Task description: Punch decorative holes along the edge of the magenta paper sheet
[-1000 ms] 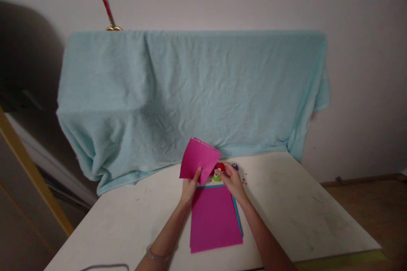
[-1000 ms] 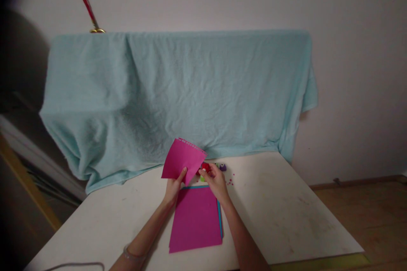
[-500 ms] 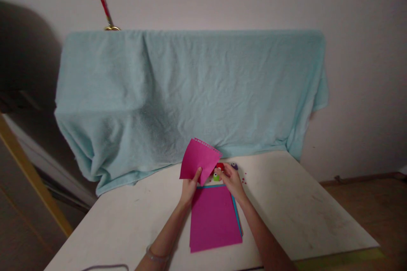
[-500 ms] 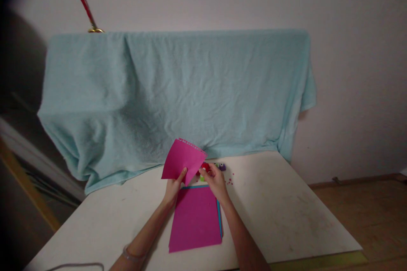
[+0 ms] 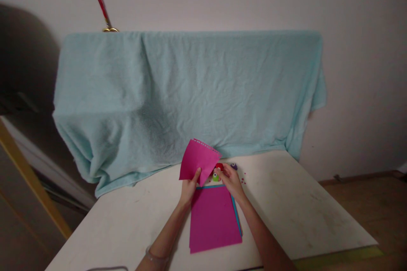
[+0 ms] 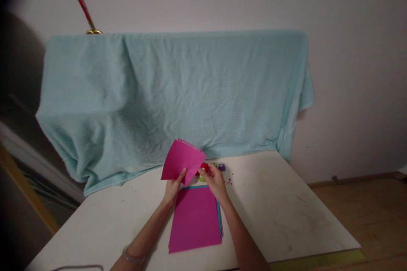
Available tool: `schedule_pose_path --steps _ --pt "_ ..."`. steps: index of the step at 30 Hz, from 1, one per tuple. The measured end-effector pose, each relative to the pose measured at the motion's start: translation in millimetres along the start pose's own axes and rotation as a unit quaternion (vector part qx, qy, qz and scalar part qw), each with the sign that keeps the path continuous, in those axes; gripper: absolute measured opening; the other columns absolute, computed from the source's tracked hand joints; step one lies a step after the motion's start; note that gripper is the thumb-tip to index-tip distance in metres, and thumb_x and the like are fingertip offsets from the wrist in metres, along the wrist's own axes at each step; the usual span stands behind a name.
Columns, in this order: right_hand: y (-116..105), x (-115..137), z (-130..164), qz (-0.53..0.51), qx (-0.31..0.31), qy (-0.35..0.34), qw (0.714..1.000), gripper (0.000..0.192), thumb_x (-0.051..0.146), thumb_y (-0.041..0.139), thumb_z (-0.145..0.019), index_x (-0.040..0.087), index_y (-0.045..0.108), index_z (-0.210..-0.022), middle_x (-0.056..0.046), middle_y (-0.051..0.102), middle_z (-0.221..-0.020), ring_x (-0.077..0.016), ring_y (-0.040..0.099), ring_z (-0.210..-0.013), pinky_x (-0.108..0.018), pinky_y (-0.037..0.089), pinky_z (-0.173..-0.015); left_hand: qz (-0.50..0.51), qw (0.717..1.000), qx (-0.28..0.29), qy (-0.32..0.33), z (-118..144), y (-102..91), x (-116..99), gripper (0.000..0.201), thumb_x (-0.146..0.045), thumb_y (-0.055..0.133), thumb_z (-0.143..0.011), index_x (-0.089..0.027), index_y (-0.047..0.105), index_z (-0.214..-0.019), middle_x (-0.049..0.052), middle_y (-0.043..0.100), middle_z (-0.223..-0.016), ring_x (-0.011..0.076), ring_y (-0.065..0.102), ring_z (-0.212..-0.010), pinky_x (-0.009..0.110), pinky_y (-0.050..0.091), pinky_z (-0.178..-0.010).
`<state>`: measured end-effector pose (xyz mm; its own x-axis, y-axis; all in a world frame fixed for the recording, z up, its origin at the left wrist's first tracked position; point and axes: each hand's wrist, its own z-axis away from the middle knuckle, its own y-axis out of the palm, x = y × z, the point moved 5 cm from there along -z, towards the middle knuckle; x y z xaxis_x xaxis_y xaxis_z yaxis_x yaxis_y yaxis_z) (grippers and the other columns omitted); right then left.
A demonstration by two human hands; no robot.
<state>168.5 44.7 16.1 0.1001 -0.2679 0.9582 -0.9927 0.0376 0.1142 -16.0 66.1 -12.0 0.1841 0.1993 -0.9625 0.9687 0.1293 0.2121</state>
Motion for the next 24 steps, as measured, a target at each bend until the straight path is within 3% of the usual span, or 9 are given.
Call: schedule_pose_path --steps 11,24 --pt "-1.2 -9.2 -3.4 -0.007 0.012 -0.004 1.0 0.031 0.045 0.068 -0.079 0.018 0.063 -0.093 -0.003 0.062 -0.079 -0.0146 0.055 -0.066 -0.021 0.043 -0.053 -0.007 1.0 0.009 0.011 0.9 2.5 -1.6 0.061 -0.036 0.07 -0.078 -0.019 0.047 -0.132 0.011 0.052 -0.135 0.0251 0.041 -0.131 0.043 0.024 -0.114" --pt "-6.6 -13.7 -5.9 -0.017 -0.005 0.015 1.0 0.035 0.05 0.066 -0.079 0.018 0.059 -0.086 0.001 0.054 -0.067 -0.0099 0.045 -0.053 -0.02 0.035 -0.044 -0.021 1.0 0.021 0.008 1.3 5.3 -0.4 0.057 -0.036 0.067 -0.08 -0.019 0.048 -0.131 0.011 0.054 -0.133 0.0234 0.04 -0.132 0.043 0.023 -0.115"
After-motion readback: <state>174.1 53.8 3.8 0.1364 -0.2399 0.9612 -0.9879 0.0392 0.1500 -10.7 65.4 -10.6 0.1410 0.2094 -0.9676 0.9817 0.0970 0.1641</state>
